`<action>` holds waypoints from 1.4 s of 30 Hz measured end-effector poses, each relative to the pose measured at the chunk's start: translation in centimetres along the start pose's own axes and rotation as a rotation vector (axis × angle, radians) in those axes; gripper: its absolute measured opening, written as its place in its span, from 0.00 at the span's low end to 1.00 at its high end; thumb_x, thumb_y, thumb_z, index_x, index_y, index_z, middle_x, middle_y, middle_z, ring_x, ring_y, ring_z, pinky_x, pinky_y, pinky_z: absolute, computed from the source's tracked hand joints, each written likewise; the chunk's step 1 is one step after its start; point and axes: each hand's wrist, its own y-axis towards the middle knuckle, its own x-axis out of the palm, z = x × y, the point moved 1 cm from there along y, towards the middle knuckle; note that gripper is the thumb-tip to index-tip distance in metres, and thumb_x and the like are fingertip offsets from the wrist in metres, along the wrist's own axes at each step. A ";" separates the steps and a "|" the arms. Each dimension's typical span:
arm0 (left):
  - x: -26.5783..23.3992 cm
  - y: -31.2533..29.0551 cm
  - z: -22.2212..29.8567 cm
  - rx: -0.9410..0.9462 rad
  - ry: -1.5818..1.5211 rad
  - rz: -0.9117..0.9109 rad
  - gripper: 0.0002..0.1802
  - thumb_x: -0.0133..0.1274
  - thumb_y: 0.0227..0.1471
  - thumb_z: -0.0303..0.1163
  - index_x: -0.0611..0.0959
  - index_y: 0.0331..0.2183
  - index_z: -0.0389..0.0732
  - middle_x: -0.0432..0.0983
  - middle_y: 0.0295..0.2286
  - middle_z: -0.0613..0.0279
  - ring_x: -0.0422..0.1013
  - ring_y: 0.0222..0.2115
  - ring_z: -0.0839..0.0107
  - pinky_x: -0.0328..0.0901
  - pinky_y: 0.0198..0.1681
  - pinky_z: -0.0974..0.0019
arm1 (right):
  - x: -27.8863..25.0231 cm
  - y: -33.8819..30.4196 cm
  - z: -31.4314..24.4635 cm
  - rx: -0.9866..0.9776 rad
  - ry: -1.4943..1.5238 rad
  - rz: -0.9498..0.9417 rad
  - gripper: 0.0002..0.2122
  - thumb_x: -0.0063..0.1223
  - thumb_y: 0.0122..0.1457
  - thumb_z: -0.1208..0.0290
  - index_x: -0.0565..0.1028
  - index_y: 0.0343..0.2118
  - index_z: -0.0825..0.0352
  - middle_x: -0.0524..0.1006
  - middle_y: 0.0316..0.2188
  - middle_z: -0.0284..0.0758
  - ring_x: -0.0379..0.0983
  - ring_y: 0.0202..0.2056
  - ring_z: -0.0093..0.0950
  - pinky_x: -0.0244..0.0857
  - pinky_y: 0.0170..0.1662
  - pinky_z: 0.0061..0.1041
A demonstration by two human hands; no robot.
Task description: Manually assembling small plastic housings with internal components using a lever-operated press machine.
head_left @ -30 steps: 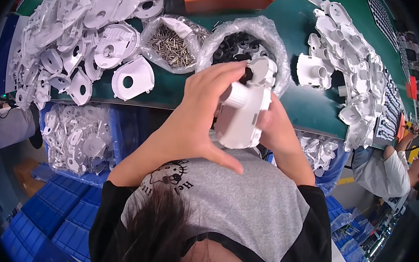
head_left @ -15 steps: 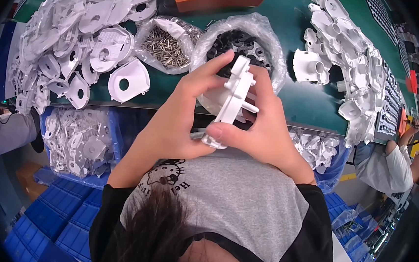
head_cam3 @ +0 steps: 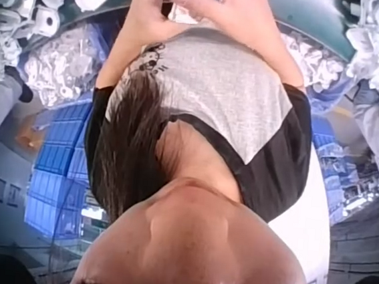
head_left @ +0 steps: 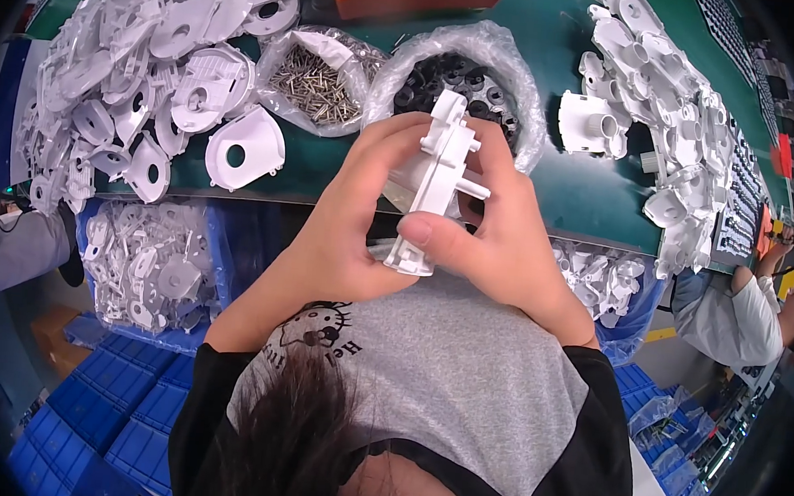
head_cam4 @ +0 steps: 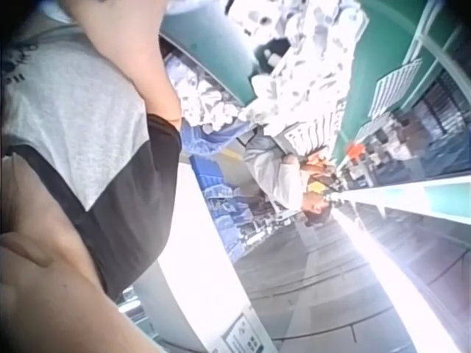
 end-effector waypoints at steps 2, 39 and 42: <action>0.0 0.0 0.0 0.044 0.007 0.009 0.46 0.61 0.27 0.28 0.62 0.52 0.38 0.57 0.51 0.46 0.57 0.52 0.52 0.53 0.54 0.57 | -0.1 0.0 -0.1 0.020 0.019 -0.018 0.35 0.63 0.44 0.60 0.57 0.52 0.70 0.70 0.42 0.41 0.68 0.43 0.26 0.63 0.45 0.25; -0.2 2.2 2.9 0.338 -0.007 -0.113 0.24 0.50 0.42 0.29 0.70 0.45 0.34 0.69 0.39 0.54 0.64 0.36 0.67 0.61 0.38 0.68 | -0.7 -1.4 3.3 0.084 0.946 -0.431 0.43 0.58 0.20 0.62 0.64 0.49 0.73 0.70 0.44 0.40 0.69 0.45 0.31 0.63 0.47 0.23; 0.4 1.8 2.2 0.253 -0.179 -0.044 0.25 0.49 0.43 0.28 0.68 0.46 0.34 0.67 0.40 0.53 0.63 0.36 0.68 0.60 0.39 0.70 | -0.4 -1.4 3.5 0.185 1.053 -0.422 0.42 0.57 0.20 0.63 0.65 0.48 0.72 0.71 0.43 0.40 0.70 0.44 0.30 0.63 0.46 0.22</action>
